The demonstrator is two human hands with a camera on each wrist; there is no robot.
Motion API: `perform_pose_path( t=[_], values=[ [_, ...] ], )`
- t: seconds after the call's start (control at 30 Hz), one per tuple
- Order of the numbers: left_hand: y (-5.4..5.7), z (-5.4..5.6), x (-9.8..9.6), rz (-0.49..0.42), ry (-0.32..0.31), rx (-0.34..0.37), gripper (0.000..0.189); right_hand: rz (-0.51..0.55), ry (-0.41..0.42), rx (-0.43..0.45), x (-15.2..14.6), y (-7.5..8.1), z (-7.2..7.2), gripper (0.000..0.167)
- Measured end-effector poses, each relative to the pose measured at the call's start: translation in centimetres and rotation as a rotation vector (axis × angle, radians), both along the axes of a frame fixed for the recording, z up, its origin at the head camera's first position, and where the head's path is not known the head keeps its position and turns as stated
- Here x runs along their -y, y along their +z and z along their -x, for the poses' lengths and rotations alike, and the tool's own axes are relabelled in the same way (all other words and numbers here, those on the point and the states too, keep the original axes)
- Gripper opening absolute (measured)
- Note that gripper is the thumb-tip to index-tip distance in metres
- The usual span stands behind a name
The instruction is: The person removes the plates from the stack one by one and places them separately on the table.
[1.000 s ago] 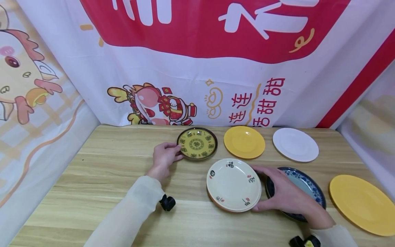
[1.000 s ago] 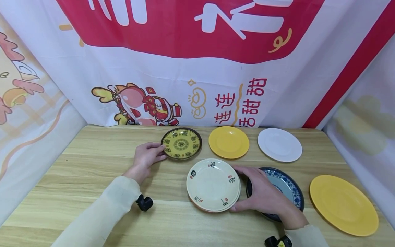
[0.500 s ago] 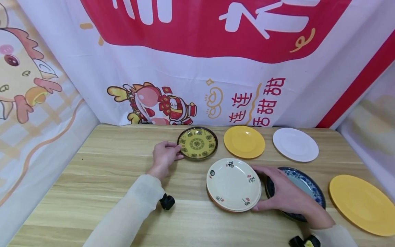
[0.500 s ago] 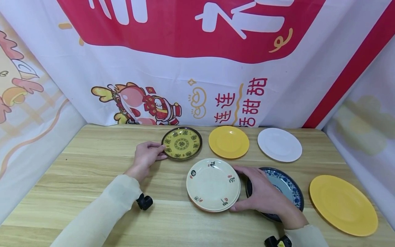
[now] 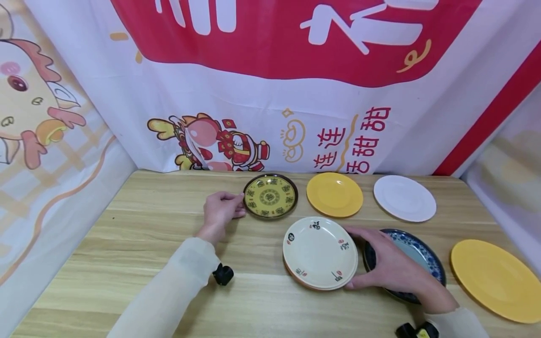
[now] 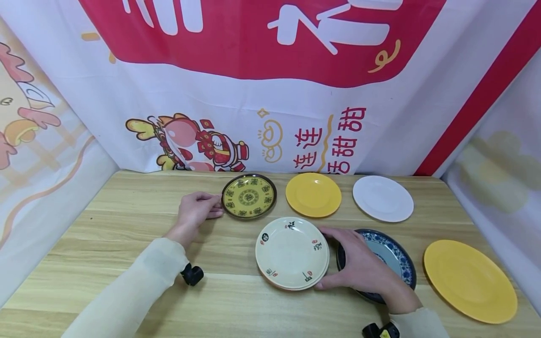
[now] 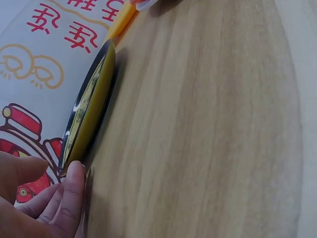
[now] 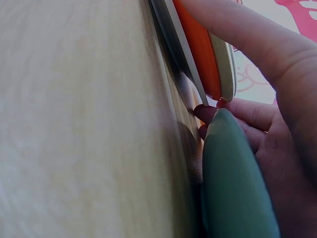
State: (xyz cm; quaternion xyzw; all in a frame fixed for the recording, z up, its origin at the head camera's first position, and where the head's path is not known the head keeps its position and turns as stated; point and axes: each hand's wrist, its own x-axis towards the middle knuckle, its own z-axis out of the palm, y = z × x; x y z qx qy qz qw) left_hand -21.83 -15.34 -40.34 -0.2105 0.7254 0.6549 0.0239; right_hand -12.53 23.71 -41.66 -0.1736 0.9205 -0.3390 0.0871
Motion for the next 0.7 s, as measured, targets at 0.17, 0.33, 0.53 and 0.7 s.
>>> perform_pose_path(
  t=[0.17, 0.33, 0.53, 0.7],
  values=[
    [1.2, -0.1, 1.1, -0.064, -0.016, -0.011, 0.036, -0.005, -0.009, 0.014, 0.0, 0.1, 0.0, 0.109],
    [2.6, -0.4, 1.7, -0.107, -0.099, -0.025, 0.042, -0.011, -0.017, 0.018, 0.0, 0.1, 0.0, 0.109],
    [3.1, -1.6, 1.0, -0.132, -0.224, -0.035, 0.043, -0.009, -0.015, 0.021, 0.0, 0.1, -0.1, 0.109],
    [2.5, -3.2, -0.7, -0.141, -0.304, -0.042, 0.039, -0.006, -0.008, 0.014, 0.0, 0.0, -0.1, 0.11]
  ],
)
